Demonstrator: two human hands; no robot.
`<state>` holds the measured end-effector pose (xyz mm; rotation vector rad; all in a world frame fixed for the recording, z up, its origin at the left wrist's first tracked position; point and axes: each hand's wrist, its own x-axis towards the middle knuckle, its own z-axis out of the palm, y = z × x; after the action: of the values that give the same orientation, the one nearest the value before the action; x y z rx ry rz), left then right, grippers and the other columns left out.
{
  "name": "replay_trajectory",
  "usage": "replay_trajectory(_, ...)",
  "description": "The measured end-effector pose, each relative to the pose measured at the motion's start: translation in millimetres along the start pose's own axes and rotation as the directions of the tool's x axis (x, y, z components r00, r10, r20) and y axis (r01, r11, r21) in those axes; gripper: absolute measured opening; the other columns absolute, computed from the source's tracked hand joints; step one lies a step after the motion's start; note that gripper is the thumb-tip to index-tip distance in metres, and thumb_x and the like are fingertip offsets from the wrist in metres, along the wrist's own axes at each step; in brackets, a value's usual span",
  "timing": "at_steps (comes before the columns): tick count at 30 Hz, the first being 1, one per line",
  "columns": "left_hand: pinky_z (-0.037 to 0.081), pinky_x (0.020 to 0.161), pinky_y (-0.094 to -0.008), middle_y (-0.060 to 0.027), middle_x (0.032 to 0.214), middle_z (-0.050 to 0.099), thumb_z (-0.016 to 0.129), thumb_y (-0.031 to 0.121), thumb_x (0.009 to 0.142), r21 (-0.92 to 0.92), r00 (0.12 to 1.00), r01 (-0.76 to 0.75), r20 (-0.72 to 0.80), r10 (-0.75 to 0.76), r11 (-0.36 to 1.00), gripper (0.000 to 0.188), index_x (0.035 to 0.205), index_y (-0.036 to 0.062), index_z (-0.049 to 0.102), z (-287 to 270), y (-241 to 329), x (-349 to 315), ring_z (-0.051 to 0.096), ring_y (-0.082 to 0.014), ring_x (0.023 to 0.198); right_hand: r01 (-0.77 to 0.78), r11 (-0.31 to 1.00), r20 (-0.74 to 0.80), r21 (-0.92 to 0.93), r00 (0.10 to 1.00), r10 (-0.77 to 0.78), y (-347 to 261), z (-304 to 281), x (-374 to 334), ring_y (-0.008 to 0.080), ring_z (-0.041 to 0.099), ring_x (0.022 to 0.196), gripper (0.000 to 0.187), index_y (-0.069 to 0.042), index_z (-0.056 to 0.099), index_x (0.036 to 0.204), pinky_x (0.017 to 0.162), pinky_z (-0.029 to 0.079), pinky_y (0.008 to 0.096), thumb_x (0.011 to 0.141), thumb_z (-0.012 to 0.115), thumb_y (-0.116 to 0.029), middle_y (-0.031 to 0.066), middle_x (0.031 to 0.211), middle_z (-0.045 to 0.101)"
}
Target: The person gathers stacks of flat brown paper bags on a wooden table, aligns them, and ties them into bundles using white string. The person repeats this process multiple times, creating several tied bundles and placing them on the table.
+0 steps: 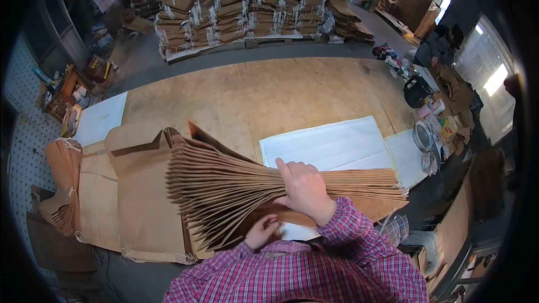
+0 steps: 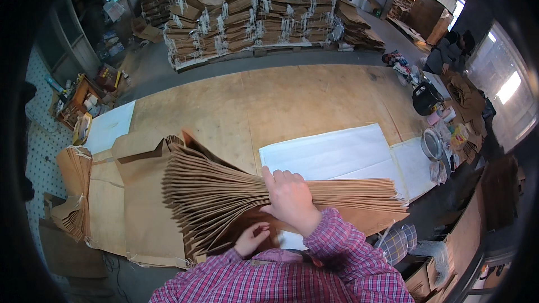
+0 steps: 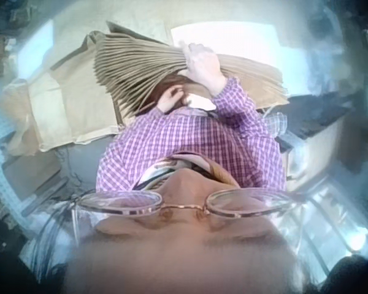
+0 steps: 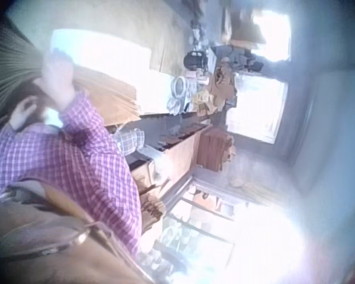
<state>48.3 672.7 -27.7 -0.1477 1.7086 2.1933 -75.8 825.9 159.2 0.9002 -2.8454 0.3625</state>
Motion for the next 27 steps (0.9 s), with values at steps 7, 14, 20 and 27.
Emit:
replay_trajectory(7,0.025,0.116,-0.0589,-0.0166,0.135,0.053,0.076,0.024,0.072,0.914,0.857,-0.31,0.388,0.34,-0.262,0.065,0.129,0.0027,0.055,12,232,40,0.043,-0.0326,0.136,0.036,0.997,-0.075,0.063,0.997,-0.031,2,-6,-35,0.0335,0.062,0.097,0.081,0.002,0.054,0.126,0.084,0.049,0.043,0.057,0.088,-0.025,0.0166,0.106,0.062)
replay_trajectory(14,0.033,0.114,-0.0486,-0.0121,0.09,0.059,0.067,0.012,0.072,0.906,0.921,-0.209,0.309,0.237,-0.367,0.023,0.092,0.0054,0.059,-25,215,-27,0.059,-0.0298,0.097,-0.23,0.971,0.118,-0.07,0.964,0.237,56,-46,-125,0.0319,0.064,0.084,0.052,-0.005,0.059,0.101,0.073,0.051,0.0432,0.057,0.085,-0.014,0.0117,0.087,0.062)
replay_trajectory(20,0.051,0.082,-0.0446,-0.0126,0.076,0.066,0.07,0.017,0.075,0.936,0.945,-0.221,0.275,0.176,-0.275,0.016,0.085,0.0069,0.062,-35,219,11,0.066,-0.0334,0.078,-0.101,0.995,-0.036,0.012,0.994,0.102,60,-34,-103,0.034,0.063,0.074,0.037,-0.007,0.056,0.082,0.064,0.05,0.0447,0.057,0.083,-0.013,0.0123,0.076,0.061)
replay_trajectory(27,0.052,0.067,-0.0459,-0.0108,0.077,0.068,0.08,0.029,0.071,0.947,0.963,-0.203,0.239,0.126,-0.25,0.024,0.077,0.0103,0.066,-34,268,-3,0.067,-0.0335,0.075,-0.034,0.999,-0.069,0.025,0.997,0.036,63,-75,-90,0.0329,0.064,0.071,0.034,-0.007,0.056,0.078,0.063,0.05,0.0435,0.058,0.082,-0.014,0.0113,0.072,0.061)
